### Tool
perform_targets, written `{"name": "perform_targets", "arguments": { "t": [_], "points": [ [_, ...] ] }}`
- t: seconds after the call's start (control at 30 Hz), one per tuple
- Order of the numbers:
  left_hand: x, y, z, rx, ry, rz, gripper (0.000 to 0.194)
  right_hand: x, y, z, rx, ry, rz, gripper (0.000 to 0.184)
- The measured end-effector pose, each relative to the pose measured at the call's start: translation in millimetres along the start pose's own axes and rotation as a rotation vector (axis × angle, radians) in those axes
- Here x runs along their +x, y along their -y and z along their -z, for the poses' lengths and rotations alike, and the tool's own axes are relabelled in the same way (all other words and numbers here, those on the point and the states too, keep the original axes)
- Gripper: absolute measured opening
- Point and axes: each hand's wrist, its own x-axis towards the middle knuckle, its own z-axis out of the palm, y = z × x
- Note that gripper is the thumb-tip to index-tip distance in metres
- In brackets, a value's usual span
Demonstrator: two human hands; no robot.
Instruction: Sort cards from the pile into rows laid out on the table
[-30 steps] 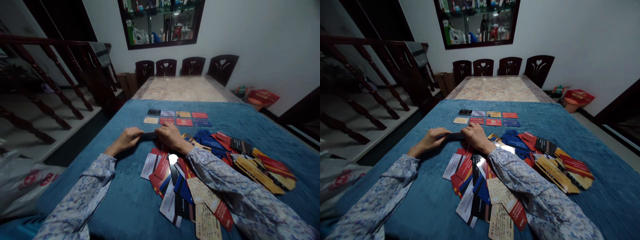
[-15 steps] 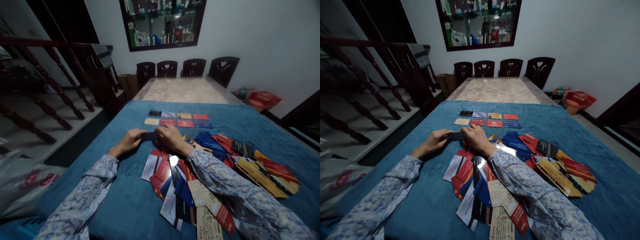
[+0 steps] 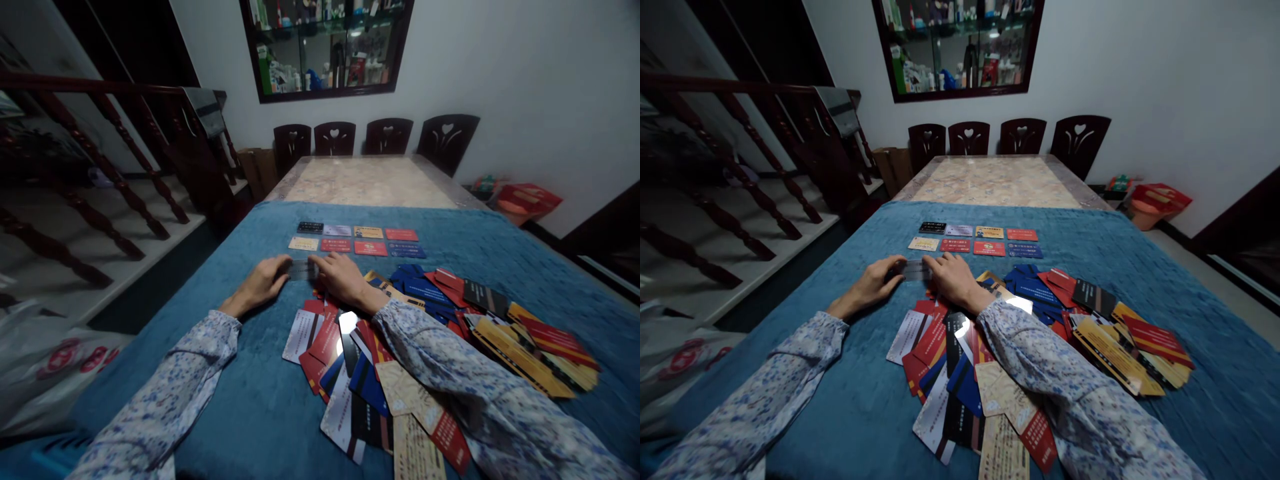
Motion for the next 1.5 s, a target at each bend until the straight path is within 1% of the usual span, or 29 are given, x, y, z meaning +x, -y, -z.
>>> {"name": "perform_targets", "arguments": {
  "t": [0.17, 0.4, 0.53, 0.77, 0.87, 0.97, 1.1, 1.23, 1.33, 1.5],
  "points": [
    [0, -1, -3.0, -0.003, 0.034, 0.037, 0.044, 1, 0, -1, 0.002, 0.027, -0.011, 0.051],
    [1, 0, -5.8, -0.021, 0.045, 0.039, 0.054, 3, 1, 0, 0.007, 0.030, -0.032, 0.048],
    [1, 0, -5.6, -0.025, 0.054, 0.044, 0.057, 4, -1, -2, 0.023, 0.017, -0.027, 0.050],
    [1, -3, -1.2, -0.043, 0.063, 0.053, 0.058, 2, -4, -6, 0.069, -0.016, -0.002, 0.058],
    [1, -3, 0.0, -0.056, 0.070, 0.062, 0.054, 2, -5, -7, 0.083, -0.015, 0.012, 0.060],
    [1, -2, 0.7, -0.071, 0.089, 0.064, 0.051, 3, -7, -9, 0.092, -0.017, 0.019, 0.055],
    [1, -2, 1.2, -0.067, 0.102, 0.063, 0.055, 2, -6, -7, 0.109, -0.006, 0.023, 0.052],
    [2, -3, 1.6, -0.062, 0.135, 0.079, 0.049, 0, -5, -4, 0.135, 0.012, 0.023, 0.047],
    [3, -4, 2.1, -0.075, 0.131, 0.080, 0.047, -1, -6, -4, 0.153, 0.005, 0.022, 0.043],
    [2, -5, 5.1, -0.110, 0.138, 0.076, 0.047, 0, -8, -6, 0.173, 0.002, 0.009, 0.044]
  ]
}}
